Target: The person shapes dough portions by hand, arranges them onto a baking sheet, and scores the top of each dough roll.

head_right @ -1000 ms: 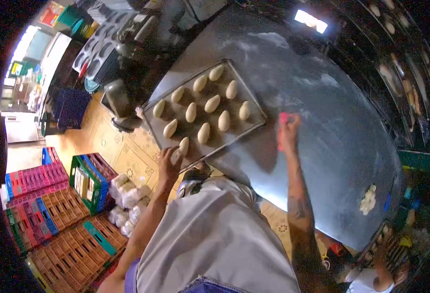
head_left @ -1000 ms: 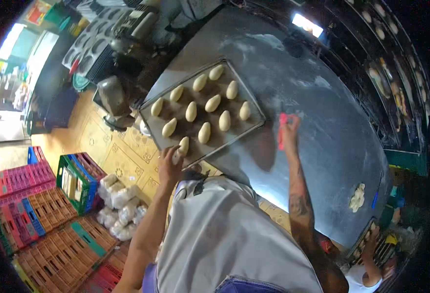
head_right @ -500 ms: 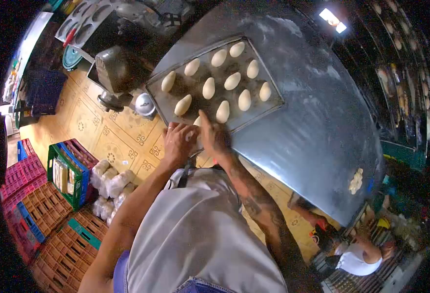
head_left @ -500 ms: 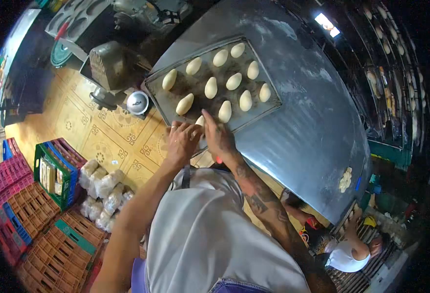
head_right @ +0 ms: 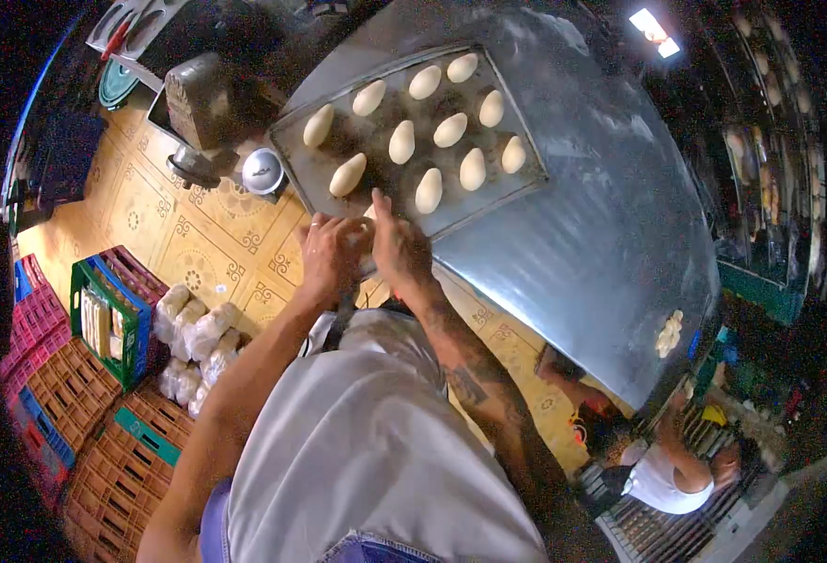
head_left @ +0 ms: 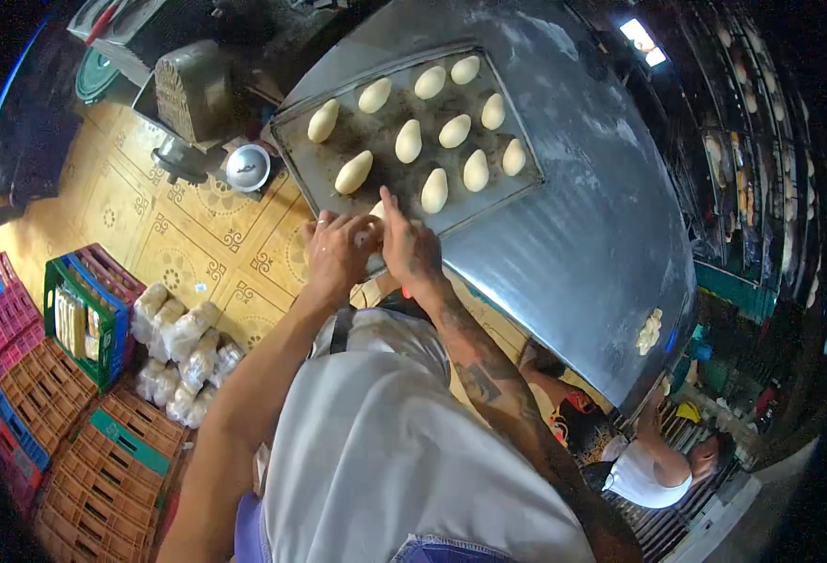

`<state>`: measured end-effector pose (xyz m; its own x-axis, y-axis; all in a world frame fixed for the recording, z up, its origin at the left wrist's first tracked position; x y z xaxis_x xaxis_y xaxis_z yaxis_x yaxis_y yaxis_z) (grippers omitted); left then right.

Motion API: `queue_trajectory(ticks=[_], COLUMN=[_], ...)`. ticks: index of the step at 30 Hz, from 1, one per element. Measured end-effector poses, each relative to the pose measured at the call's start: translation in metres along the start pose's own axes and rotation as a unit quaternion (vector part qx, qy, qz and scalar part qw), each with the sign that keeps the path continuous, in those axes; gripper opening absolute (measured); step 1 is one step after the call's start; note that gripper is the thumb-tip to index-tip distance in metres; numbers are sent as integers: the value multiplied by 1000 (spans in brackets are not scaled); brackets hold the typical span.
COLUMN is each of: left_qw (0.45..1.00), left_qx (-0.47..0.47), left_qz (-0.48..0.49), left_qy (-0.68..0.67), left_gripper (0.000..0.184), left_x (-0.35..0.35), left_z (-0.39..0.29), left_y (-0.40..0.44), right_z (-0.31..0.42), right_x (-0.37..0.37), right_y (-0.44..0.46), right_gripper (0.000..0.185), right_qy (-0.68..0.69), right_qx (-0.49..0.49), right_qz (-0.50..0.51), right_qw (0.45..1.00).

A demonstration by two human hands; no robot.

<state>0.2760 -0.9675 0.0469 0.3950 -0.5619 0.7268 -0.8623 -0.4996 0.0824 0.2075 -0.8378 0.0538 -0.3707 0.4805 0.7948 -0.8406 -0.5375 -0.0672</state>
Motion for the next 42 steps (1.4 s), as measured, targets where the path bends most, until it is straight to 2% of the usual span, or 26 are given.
queue_trajectory(ticks=[2, 4, 6, 8, 10, 11, 12, 13, 16, 17, 18, 19, 21, 25, 26, 30, 35, 38, 39, 42], left_qw=[1000, 999, 998, 999, 999, 999, 997, 995, 994, 994, 994, 999, 991, 994, 997, 998, 1000, 997, 997, 997], left_qx=[1, 32, 47, 19, 10, 40, 64, 89, 87, 82, 83, 51, -18, -17, 12, 4, -9, 67, 71, 18], left_qz=[14, 23, 31, 4, -9, 6, 20, 30, 60, 72, 69, 3, -134, -78, -48, -44, -26, -5, -3, -72], left_qy=[2, 3, 4, -27, -41, -32, -25, -19, -6, 3, 4, 4, 7, 74, 65, 43, 13, 30, 28, 34], left_gripper=[21, 20, 20, 20, 20, 21, 22, 22, 24, 24, 24, 25, 25, 24, 23, 24, 24, 24, 24, 23], left_x=[-2, -5, -7, -3, -5, -8, -11, -13, -10, -10, -7, 8, 35, 24, 22, 27, 25, 21, 22, 36], left_z=[5, 8, 12, 13, 11, 17, 22, 27, 31, 32, 32, 26, 18, 32, 37, 40, 40, 51, 52, 44], left_y=[6, 6, 0, -1, -10, -13, -11, -7, -5, 2, 11, 23, 44, 73, 76, 77, 68, 75, 72, 72], right_z=[6, 2, 2, -3, 5, 12, 9, 8, 17, 4, 15, 21, 35, 30, 22, 39, 27, 30, 36, 42], right_x=[0, 1, 0, -8, -17, -17, -13, -8, 8, 3, 7, 6, -6, -30, -32, -12, -49, -37, -31, -46], right_y=[-8, -28, -32, -25, -4, -2, -12, -22, -51, -41, -15, 13, 73, 90, 75, 57, 84, 35, 35, 75], right_gripper=[54, 55, 56, 56, 58, 59, 59, 59, 56, 55, 53, 51, 52, 52, 52, 54, 57, 59, 58, 58], right_qy=[-24, -54, -41, -35, -13, 0, 25, 24, -77, -48, -9, 31, -9, -32, 33, -8, -5, -92, -42, -1], right_qx=[9, -18, -28, -33, 50, 89, 32, 33, 79, -53, -45, -40, -39, 14, -32, -42, -16, -1, -31, -37], right_qz=[-9, 57, 33, 21, -47, -84, -33, -38, -42, 52, 23, -4, 0, -13, 13, 25, -33, -5, 23, 3], right_qw=[1000, 997, 998, 999, 998, 993, 999, 998, 993, 996, 999, 999, 999, 999, 999, 999, 999, 996, 998, 999])
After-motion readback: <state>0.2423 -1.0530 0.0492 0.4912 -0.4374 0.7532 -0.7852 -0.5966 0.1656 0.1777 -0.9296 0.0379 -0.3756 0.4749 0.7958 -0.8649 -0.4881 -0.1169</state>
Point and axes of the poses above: each hand's wrist, its own y-axis towards the middle knuckle, its own x-axis out of the back of the hand, z = x × y, the point moved 9 cm from there along y, towards the middle knuckle, and after that the axes turned 8 degrees about -z, right-handed, at the moved point
